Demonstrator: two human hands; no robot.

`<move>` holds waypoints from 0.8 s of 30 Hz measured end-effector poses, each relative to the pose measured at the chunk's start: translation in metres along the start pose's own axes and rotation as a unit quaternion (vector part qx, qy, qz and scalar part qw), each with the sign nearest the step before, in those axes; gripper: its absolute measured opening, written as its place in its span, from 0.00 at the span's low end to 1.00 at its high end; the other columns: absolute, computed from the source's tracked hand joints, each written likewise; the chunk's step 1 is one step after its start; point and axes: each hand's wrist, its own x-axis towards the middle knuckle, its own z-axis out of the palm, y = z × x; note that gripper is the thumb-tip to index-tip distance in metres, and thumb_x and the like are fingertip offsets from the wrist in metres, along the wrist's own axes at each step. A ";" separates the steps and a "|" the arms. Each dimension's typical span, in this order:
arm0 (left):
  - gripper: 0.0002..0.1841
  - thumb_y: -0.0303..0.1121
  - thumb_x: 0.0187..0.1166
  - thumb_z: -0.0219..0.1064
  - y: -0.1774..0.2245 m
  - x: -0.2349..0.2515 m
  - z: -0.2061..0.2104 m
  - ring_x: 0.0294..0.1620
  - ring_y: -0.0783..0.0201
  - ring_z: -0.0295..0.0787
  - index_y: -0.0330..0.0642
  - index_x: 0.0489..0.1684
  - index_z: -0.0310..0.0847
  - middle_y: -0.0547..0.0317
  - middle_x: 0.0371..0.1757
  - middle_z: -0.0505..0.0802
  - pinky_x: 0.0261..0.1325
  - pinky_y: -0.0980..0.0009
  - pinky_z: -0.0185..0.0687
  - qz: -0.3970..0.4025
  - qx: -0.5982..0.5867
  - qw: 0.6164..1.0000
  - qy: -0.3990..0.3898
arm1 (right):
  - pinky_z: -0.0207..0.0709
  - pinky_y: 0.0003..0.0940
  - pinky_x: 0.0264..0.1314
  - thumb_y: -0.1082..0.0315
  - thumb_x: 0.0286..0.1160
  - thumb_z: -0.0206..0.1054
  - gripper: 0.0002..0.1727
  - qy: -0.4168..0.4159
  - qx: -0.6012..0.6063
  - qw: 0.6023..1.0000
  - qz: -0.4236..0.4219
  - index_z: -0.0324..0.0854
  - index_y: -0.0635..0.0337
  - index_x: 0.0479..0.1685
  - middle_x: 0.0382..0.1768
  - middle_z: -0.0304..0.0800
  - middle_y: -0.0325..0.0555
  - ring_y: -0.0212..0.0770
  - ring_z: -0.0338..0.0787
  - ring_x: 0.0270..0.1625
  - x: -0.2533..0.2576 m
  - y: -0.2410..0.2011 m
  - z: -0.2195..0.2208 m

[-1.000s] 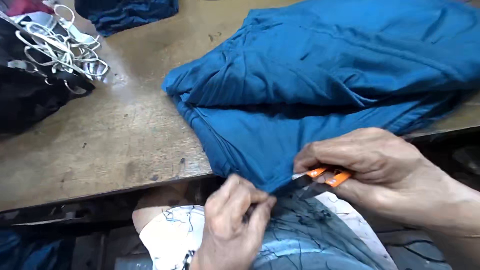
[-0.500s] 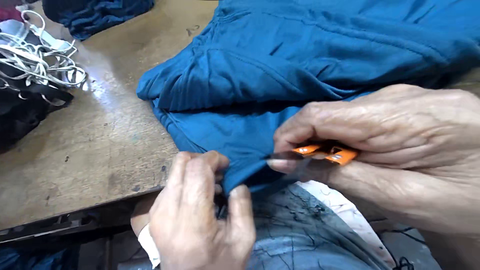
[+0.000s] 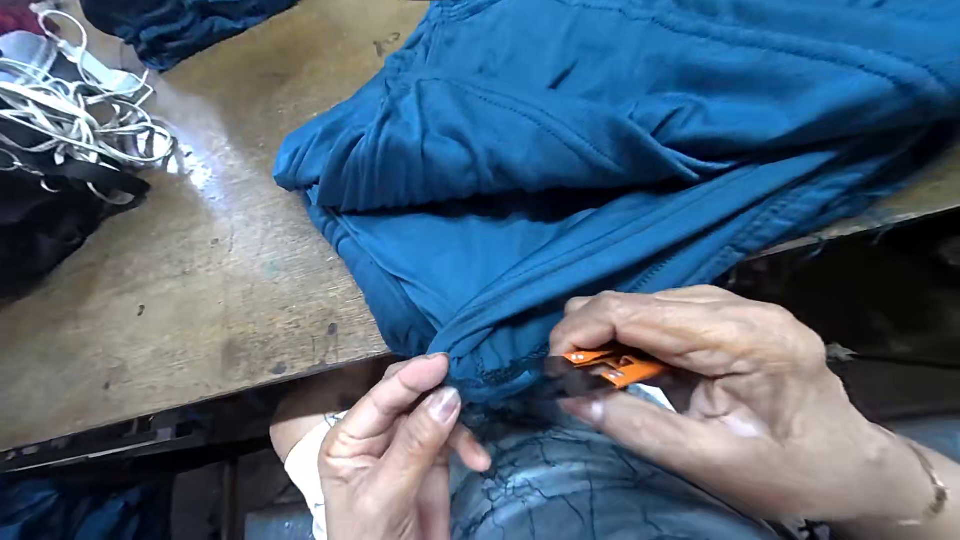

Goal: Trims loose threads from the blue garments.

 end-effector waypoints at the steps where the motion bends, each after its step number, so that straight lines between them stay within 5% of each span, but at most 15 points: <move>1: 0.11 0.21 0.73 0.74 0.001 -0.001 0.000 0.32 0.63 0.94 0.32 0.51 0.93 0.40 0.46 0.95 0.35 0.71 0.92 -0.001 0.005 1.000 -0.003 | 0.77 0.09 0.32 0.64 0.67 0.72 0.07 0.004 0.007 1.000 0.003 0.87 0.57 0.36 0.31 0.85 0.27 0.16 0.83 0.35 0.000 -0.003 0.003; 5: 0.08 0.23 0.73 0.74 0.000 -0.005 -0.001 0.37 0.65 0.94 0.35 0.46 0.95 0.45 0.44 0.96 0.41 0.72 0.91 0.000 0.035 0.999 -0.012 | 0.73 0.08 0.27 0.53 0.67 0.78 0.13 0.008 0.001 1.000 0.024 0.86 0.52 0.33 0.27 0.82 0.23 0.13 0.80 0.30 0.004 -0.010 0.018; 11: 0.09 0.23 0.76 0.71 -0.005 -0.007 -0.004 0.41 0.62 0.95 0.34 0.49 0.94 0.44 0.47 0.96 0.46 0.67 0.93 0.000 0.003 1.000 -0.029 | 0.73 0.10 0.27 0.72 0.62 0.69 0.02 0.002 0.011 1.000 -0.003 0.86 0.57 0.27 0.25 0.84 0.29 0.17 0.80 0.29 0.000 -0.007 0.027; 15: 0.11 0.23 0.80 0.66 -0.006 -0.006 -0.003 0.40 0.56 0.97 0.26 0.53 0.90 0.37 0.46 0.95 0.48 0.62 0.95 -0.034 -0.073 0.997 -0.022 | 0.69 0.12 0.28 0.68 0.73 0.66 0.07 -0.071 0.042 0.995 -0.064 0.84 0.59 0.29 0.25 0.82 0.34 0.20 0.78 0.29 -0.014 -0.001 0.019; 19: 0.13 0.22 0.72 0.74 -0.010 -0.004 0.000 0.35 0.58 0.97 0.29 0.53 0.90 0.37 0.45 0.95 0.39 0.67 0.95 -0.029 -0.061 0.998 0.004 | 0.64 0.20 0.25 0.66 0.80 0.60 0.10 -0.132 0.019 0.989 -0.070 0.82 0.56 0.32 0.22 0.77 0.36 0.26 0.75 0.26 -0.024 -0.004 0.015; 24: 0.11 0.21 0.75 0.71 -0.010 -0.006 0.005 0.35 0.57 0.97 0.29 0.53 0.90 0.38 0.44 0.95 0.42 0.64 0.96 -0.034 -0.048 0.998 0.021 | 0.75 0.11 0.37 0.58 0.81 0.65 0.11 -0.012 -0.047 0.999 -0.019 0.86 0.56 0.42 0.33 0.84 0.30 0.18 0.81 0.36 -0.018 -0.007 0.006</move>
